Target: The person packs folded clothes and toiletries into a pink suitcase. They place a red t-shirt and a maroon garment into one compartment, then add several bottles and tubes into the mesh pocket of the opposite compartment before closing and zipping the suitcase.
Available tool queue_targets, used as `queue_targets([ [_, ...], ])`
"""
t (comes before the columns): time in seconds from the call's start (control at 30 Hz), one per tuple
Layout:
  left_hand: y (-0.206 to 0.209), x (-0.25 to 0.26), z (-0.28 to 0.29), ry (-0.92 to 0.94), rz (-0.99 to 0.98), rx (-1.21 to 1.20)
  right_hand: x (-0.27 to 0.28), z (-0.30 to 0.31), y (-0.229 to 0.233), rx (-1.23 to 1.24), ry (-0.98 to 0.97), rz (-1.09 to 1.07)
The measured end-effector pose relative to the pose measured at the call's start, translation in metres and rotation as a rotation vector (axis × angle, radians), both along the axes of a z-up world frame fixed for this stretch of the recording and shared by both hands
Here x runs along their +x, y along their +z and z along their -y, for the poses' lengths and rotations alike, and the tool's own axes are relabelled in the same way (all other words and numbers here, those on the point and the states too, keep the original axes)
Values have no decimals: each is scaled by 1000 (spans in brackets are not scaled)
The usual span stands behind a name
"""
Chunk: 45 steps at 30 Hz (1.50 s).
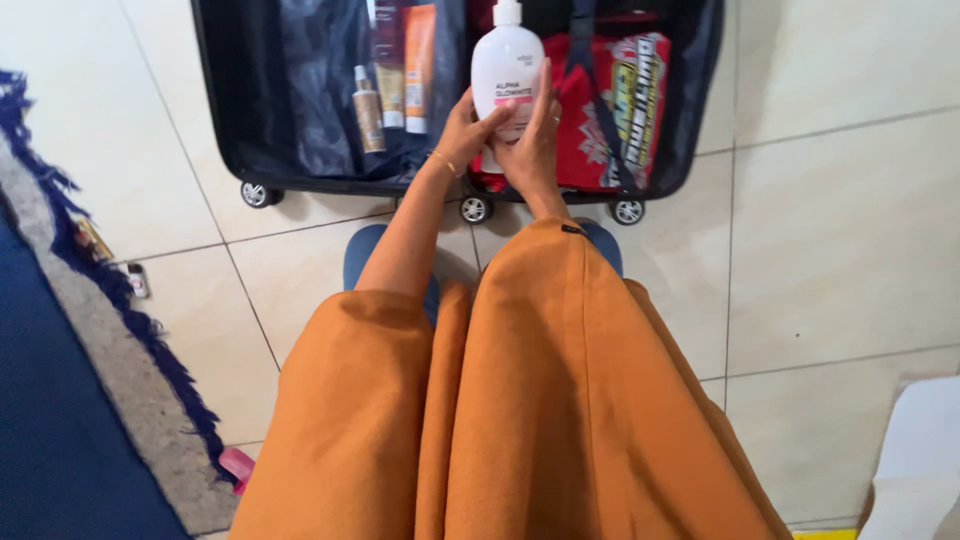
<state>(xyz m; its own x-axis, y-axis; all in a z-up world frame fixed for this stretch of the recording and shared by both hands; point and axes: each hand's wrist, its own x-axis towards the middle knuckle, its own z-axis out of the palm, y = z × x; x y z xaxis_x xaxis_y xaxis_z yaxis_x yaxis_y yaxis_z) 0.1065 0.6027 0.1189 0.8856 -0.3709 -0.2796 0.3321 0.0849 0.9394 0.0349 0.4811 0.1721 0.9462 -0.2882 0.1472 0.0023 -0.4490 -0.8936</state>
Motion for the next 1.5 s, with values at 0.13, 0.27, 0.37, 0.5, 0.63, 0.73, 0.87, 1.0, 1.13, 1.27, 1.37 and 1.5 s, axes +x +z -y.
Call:
queue_targets([
  [0.13,-9,13,-83,89,-63,36,20,-56,-20,31,203,57],
  [0.27,-32,45,-141,250,25,142,60,-105,-69,22,309,66],
  [0.37,-51,68,-185,414,128,158,96,-144,-113,38,314,61],
  [0.5,-64,84,-254,557,148,267,124,-193,-140,-30,237,-224],
  [0.63,-71,89,-310,634,96,480,148,-239,-137,-74,351,-284],
  [0.73,-75,86,-336,638,81,489,155,-273,-133,-204,432,-259],
  [0.87,-88,87,-347,616,-2,533,160,-294,-137,-615,376,-217],
  [1.0,-105,84,-344,604,-20,523,156,-292,-142,-464,278,-344],
  [1.13,-113,94,-330,610,77,500,165,-284,-149,-520,250,-303],
  [1.27,-116,94,-328,572,-60,517,175,-280,-158,-555,116,-368],
  [1.37,-122,102,-324,537,-144,521,179,-269,-148,-48,-23,-262],
  [1.5,-137,123,-298,481,117,538,161,-263,-106,135,42,83],
])
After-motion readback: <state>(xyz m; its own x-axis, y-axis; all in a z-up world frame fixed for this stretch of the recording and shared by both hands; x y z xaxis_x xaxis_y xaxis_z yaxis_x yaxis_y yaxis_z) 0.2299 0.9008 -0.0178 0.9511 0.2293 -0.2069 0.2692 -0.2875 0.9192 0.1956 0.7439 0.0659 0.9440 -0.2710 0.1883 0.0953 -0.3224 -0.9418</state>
